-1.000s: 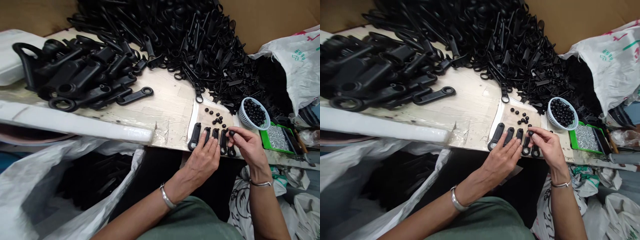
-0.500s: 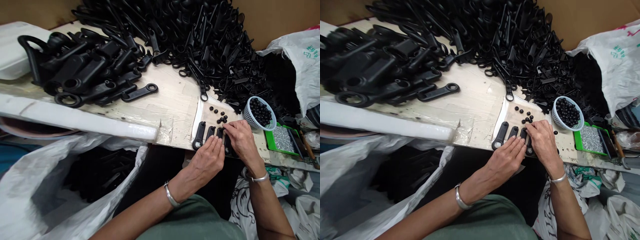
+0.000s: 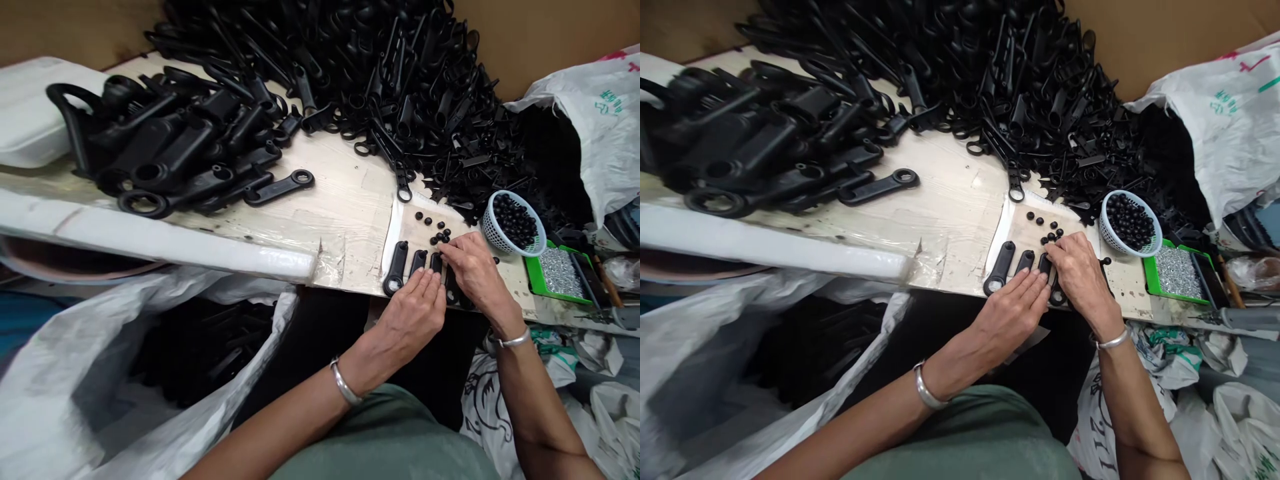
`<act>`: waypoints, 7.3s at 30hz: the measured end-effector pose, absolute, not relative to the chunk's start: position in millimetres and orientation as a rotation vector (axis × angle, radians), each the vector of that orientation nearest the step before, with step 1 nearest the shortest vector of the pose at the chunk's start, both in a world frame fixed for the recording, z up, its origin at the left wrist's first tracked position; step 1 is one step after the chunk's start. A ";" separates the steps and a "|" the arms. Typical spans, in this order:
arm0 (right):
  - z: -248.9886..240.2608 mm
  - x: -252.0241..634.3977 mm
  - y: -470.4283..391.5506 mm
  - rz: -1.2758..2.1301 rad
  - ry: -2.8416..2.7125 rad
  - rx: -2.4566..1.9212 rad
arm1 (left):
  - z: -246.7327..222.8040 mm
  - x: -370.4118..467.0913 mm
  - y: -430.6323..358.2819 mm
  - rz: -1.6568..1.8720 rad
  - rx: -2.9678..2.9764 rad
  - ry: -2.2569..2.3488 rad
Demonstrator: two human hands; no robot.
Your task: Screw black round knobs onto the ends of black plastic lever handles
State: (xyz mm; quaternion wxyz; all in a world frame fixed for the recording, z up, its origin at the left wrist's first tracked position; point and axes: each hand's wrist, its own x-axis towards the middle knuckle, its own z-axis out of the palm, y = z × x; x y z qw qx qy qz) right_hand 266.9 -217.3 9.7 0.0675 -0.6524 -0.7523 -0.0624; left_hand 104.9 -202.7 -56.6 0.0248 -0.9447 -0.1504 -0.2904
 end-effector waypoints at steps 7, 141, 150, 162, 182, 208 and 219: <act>17.8 284.9 -227.0 -0.184 -1.953 -1.915 | -59.2 106.0 -205.2 -0.893 -2.875 -0.542; 29.2 250.8 -198.7 1.119 -1.095 -1.422 | -63.6 84.0 -201.5 -0.890 -2.901 -0.709; 28.1 243.5 -196.5 0.892 -1.275 -1.530 | -59.2 83.6 -201.3 -0.874 -2.880 -0.710; 21.9 237.9 -188.6 -0.038 -2.029 -1.808 | -51.5 79.8 -201.8 -0.794 -2.894 -0.696; 10.1 238.4 -176.0 -0.041 -2.208 -1.787 | -61.0 80.4 -201.5 -0.807 -2.899 -0.651; 9.2 237.1 -174.5 0.055 -2.084 -1.697 | -51.6 76.3 -202.6 -0.767 -2.905 -0.682; 12.1 238.8 -176.3 -0.029 -2.140 -1.726 | -52.4 77.6 -202.0 -0.798 -2.915 -0.688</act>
